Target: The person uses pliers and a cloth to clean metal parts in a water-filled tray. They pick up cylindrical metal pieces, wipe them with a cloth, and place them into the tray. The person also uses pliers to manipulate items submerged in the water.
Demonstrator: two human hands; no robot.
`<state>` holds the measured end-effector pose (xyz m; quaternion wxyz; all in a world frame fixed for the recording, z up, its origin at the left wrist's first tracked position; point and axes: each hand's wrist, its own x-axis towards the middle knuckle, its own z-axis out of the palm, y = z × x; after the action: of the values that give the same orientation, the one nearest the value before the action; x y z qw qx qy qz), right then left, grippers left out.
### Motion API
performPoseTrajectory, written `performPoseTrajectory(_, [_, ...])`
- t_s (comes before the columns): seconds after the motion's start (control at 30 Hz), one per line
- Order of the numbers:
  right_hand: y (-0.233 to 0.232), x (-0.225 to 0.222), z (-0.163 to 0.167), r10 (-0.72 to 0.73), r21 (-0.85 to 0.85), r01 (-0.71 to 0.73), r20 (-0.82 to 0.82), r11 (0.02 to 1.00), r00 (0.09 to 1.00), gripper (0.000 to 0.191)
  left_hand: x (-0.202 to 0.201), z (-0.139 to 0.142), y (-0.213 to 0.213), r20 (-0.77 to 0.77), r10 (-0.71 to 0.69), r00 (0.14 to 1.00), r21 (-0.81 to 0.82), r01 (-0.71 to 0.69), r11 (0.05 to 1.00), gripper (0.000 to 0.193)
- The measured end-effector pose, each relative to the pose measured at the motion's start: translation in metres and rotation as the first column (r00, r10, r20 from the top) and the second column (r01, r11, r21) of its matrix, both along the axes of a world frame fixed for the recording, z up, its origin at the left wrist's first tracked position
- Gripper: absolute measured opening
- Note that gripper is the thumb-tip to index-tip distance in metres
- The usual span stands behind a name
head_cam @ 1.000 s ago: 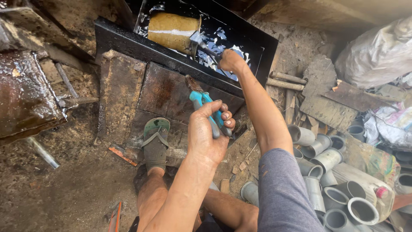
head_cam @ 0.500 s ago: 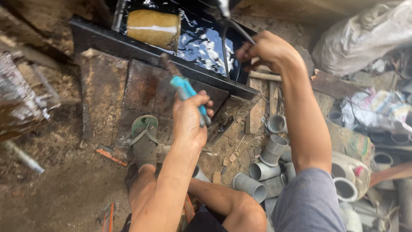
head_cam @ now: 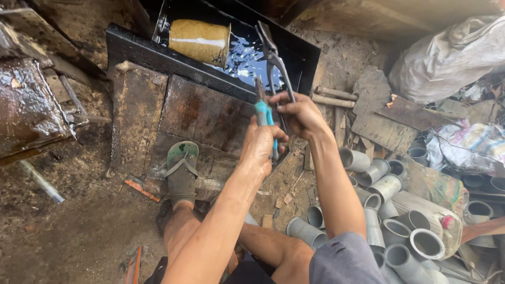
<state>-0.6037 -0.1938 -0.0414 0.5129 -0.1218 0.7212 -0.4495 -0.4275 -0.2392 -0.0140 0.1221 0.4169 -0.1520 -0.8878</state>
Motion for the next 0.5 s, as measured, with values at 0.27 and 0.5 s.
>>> performPoseTrajectory(0.27, [-0.058, -0.062, -0.112, 0.712, 0.603, -0.392, -0.654, 0.695, 0.255, 0.025, 0.007, 0.01, -0.026, -0.077, 0.157, 0.985, 0.015, -0.156, 0.988, 0.06])
performPoseTrajectory(0.5, [-0.088, -0.086, -0.161, 0.751, 0.611, -0.452, -0.609, 0.65, 0.255, 0.027, 0.01, 0.018, -0.034, -0.136, 0.189, 0.972, 0.117, -0.174, 0.978, 0.055])
